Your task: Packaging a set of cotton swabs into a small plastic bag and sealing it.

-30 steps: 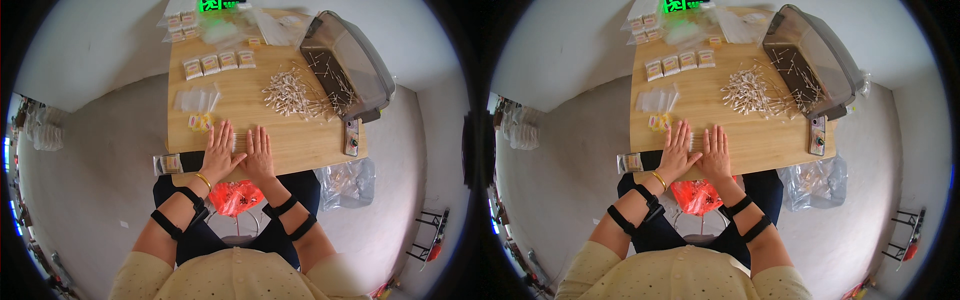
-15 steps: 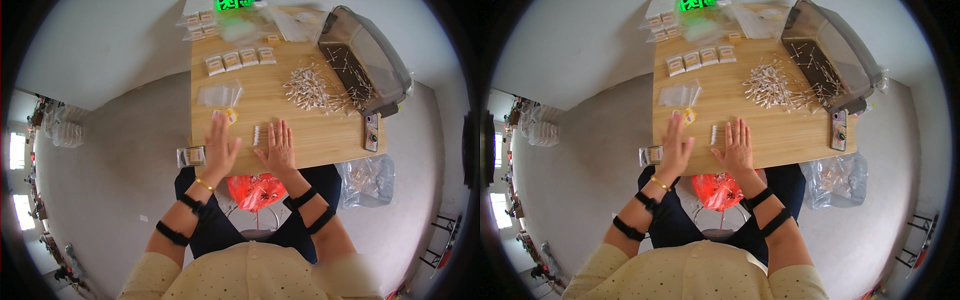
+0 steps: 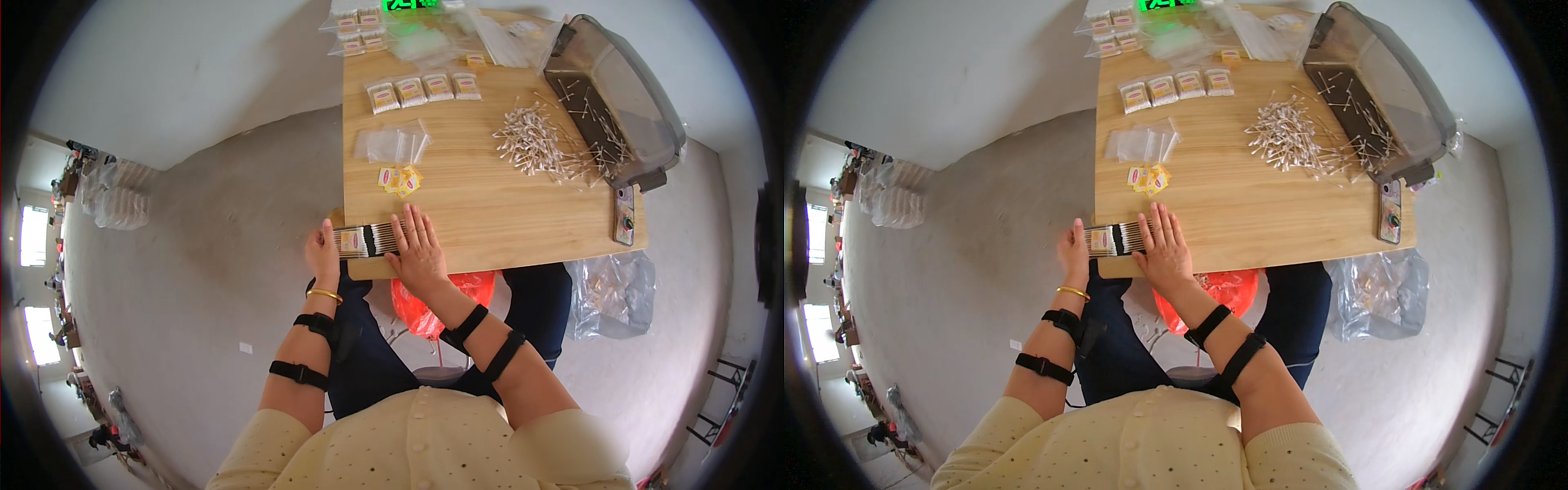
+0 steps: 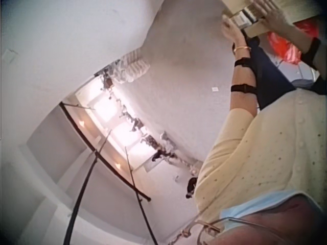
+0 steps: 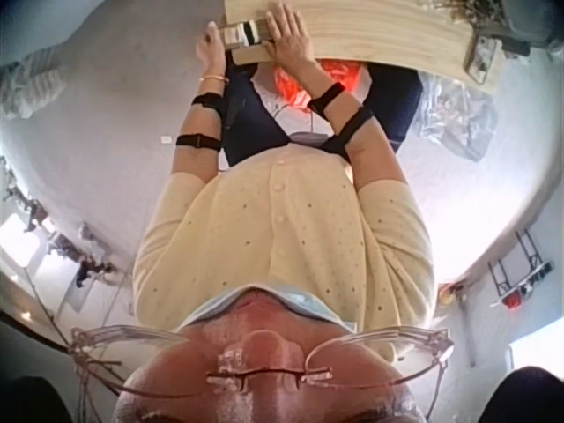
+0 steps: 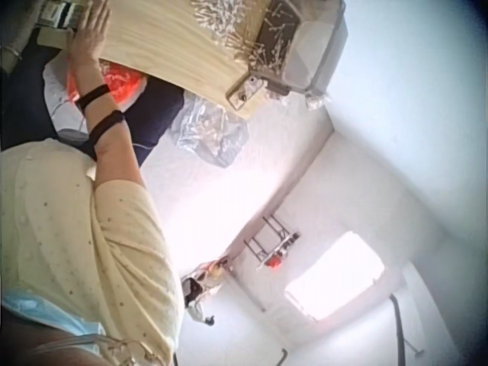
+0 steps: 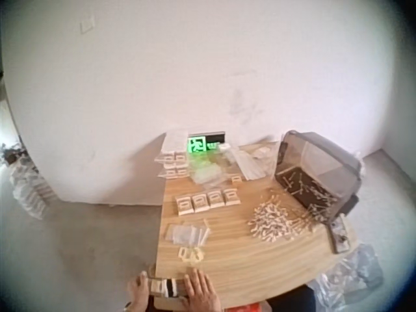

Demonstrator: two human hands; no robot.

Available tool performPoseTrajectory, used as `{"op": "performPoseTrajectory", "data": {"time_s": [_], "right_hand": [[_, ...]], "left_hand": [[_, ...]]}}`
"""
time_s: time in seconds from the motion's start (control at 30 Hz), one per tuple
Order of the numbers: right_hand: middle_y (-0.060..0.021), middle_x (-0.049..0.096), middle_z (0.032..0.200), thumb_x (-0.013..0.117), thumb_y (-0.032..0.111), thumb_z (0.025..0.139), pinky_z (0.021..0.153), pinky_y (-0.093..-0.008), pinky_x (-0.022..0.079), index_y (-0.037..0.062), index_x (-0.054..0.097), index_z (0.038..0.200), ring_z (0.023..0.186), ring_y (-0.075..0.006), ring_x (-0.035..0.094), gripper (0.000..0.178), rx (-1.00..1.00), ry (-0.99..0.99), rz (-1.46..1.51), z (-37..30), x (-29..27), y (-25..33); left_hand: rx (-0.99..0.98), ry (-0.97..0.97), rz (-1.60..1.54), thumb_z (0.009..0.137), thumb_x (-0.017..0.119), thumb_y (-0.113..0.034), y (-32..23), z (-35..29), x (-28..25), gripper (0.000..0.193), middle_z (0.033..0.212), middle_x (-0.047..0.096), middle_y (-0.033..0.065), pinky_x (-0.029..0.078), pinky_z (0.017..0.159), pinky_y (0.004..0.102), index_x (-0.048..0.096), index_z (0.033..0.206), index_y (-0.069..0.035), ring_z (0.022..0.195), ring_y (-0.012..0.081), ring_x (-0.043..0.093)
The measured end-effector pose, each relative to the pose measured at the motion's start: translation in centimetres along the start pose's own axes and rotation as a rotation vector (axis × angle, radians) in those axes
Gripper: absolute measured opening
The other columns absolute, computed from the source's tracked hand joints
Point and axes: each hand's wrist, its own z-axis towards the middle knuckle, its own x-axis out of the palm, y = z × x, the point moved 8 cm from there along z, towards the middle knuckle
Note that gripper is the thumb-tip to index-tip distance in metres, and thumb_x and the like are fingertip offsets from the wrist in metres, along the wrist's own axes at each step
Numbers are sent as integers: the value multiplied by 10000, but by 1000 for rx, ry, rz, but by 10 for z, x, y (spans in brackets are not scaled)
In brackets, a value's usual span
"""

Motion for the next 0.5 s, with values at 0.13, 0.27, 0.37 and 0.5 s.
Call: {"op": "performPoseTrajectory", "data": {"time_s": [0.13, 0.27, 0.37, 0.5], "right_hand": [[-242, 188, 1696, 537, 381, 1008, 1296, -497, 129, 25, 262, 1622, 1588, -387, 154, 761, -4, -16, 12, -1, 0, 6], [-238, 198, 1695, 539, 346, 1002, 1292, -509, 134, 35, 269, 1622, 1585, -394, 159, 745, 0, -24, 17, 0, -3, 12], [-218, 207, 1698, 545, 338, 996, 1289, -524, 139, 58, 271, 1627, 1584, -400, 160, 742, 4, -23, 11, 1, -3, 13], [-192, 213, 1703, 548, 348, 1001, 1285, -546, 133, 92, 269, 1634, 1583, -400, 161, 738, -2, -5, -10, 5, 3, 22]], "left_hand": [[-21, 34, -60, 1028, 611, -523, 4, 0, 12, 562, 876, 680, 61, 490, 694, 315, 675, 890, 18, 738, 144, 569], [-124, 109, -403, 1036, 600, -529, 21, 0, 29, 557, 936, 699, 46, 507, 718, 296, 685, 948, 15, 781, 142, 604], [-200, 163, -676, 1052, 583, -505, 26, -4, 42, 534, 992, 710, 37, 534, 768, 290, 695, 1020, 16, 844, 130, 641], [-223, 199, -822, 1064, 574, -470, 29, -5, 47, 487, 1018, 716, 35, 554, 799, 276, 699, 1094, 1, 894, 106, 663]]}}
